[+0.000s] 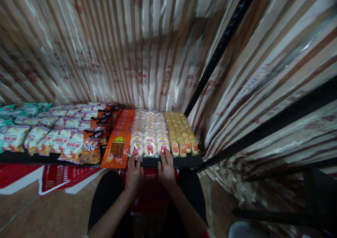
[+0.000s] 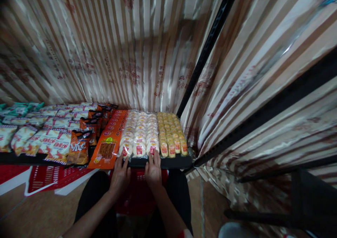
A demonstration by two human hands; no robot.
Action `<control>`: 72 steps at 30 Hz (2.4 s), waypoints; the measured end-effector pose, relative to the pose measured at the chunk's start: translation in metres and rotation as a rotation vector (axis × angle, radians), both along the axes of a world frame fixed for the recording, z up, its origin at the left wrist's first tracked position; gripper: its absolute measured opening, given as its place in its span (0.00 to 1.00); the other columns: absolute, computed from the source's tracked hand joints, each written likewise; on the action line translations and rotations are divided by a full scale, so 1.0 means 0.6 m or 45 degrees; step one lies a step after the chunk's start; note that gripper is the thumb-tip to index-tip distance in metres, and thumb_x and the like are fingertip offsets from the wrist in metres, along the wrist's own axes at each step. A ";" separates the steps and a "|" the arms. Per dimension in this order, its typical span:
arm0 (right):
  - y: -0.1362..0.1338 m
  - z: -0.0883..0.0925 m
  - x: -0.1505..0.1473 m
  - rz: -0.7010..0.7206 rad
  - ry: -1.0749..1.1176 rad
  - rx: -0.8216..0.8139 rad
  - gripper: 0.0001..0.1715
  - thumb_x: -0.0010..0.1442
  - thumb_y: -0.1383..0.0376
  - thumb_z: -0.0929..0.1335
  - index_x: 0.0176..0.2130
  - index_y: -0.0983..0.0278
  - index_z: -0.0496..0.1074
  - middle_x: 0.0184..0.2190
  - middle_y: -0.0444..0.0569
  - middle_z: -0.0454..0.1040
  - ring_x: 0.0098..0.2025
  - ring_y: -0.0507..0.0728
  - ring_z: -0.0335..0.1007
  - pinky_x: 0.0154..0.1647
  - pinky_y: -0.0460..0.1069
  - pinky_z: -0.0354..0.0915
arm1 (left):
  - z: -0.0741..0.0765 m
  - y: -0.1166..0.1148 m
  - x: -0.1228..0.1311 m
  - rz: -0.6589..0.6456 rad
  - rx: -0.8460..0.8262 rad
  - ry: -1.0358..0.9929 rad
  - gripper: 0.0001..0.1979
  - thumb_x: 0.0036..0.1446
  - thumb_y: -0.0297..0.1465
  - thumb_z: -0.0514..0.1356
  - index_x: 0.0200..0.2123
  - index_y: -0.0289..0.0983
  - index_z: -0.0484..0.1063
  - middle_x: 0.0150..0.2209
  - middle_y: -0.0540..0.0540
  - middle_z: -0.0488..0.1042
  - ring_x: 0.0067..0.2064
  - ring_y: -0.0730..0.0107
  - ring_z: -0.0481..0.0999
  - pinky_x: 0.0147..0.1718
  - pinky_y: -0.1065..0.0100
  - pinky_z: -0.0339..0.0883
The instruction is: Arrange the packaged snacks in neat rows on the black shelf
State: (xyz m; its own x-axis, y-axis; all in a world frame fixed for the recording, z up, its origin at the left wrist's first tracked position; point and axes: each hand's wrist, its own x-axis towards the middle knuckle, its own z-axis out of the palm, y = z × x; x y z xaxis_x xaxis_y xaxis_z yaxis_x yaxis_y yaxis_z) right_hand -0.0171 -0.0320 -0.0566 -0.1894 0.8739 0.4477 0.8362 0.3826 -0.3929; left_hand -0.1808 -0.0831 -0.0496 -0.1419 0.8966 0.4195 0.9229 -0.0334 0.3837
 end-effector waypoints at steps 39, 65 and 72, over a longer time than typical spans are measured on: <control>-0.017 -0.007 -0.089 0.193 -0.017 0.025 0.26 0.54 0.72 0.58 0.50 0.70 0.70 0.49 0.59 0.70 0.52 0.60 0.64 0.54 0.54 0.63 | -0.013 0.001 -0.012 -0.041 0.135 0.184 0.22 0.52 0.20 0.51 0.52 0.29 0.64 0.53 0.31 0.62 0.56 0.50 0.62 0.51 0.50 0.63; -0.016 0.018 -0.038 -0.056 0.001 0.051 0.26 0.59 0.72 0.58 0.56 0.69 0.64 0.64 0.59 0.50 0.66 0.64 0.41 0.60 0.62 0.54 | 0.000 -0.001 -0.005 -0.049 0.067 0.059 0.21 0.54 0.21 0.51 0.52 0.30 0.63 0.55 0.33 0.58 0.57 0.51 0.60 0.52 0.50 0.63; -0.015 0.011 -0.032 -0.067 0.023 0.044 0.26 0.59 0.72 0.58 0.57 0.69 0.62 0.64 0.59 0.50 0.65 0.65 0.42 0.59 0.63 0.54 | 0.001 -0.002 -0.005 -0.065 0.070 0.042 0.21 0.55 0.21 0.50 0.52 0.27 0.63 0.55 0.31 0.59 0.57 0.51 0.60 0.53 0.50 0.62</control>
State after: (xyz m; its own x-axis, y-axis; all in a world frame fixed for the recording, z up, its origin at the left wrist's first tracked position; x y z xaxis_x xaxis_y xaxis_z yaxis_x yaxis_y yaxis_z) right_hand -0.0361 -0.0410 -0.0499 -0.1348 0.8665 0.4806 0.8484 0.3515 -0.3957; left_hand -0.1837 -0.0845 -0.0491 -0.0821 0.8779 0.4717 0.9316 -0.1006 0.3493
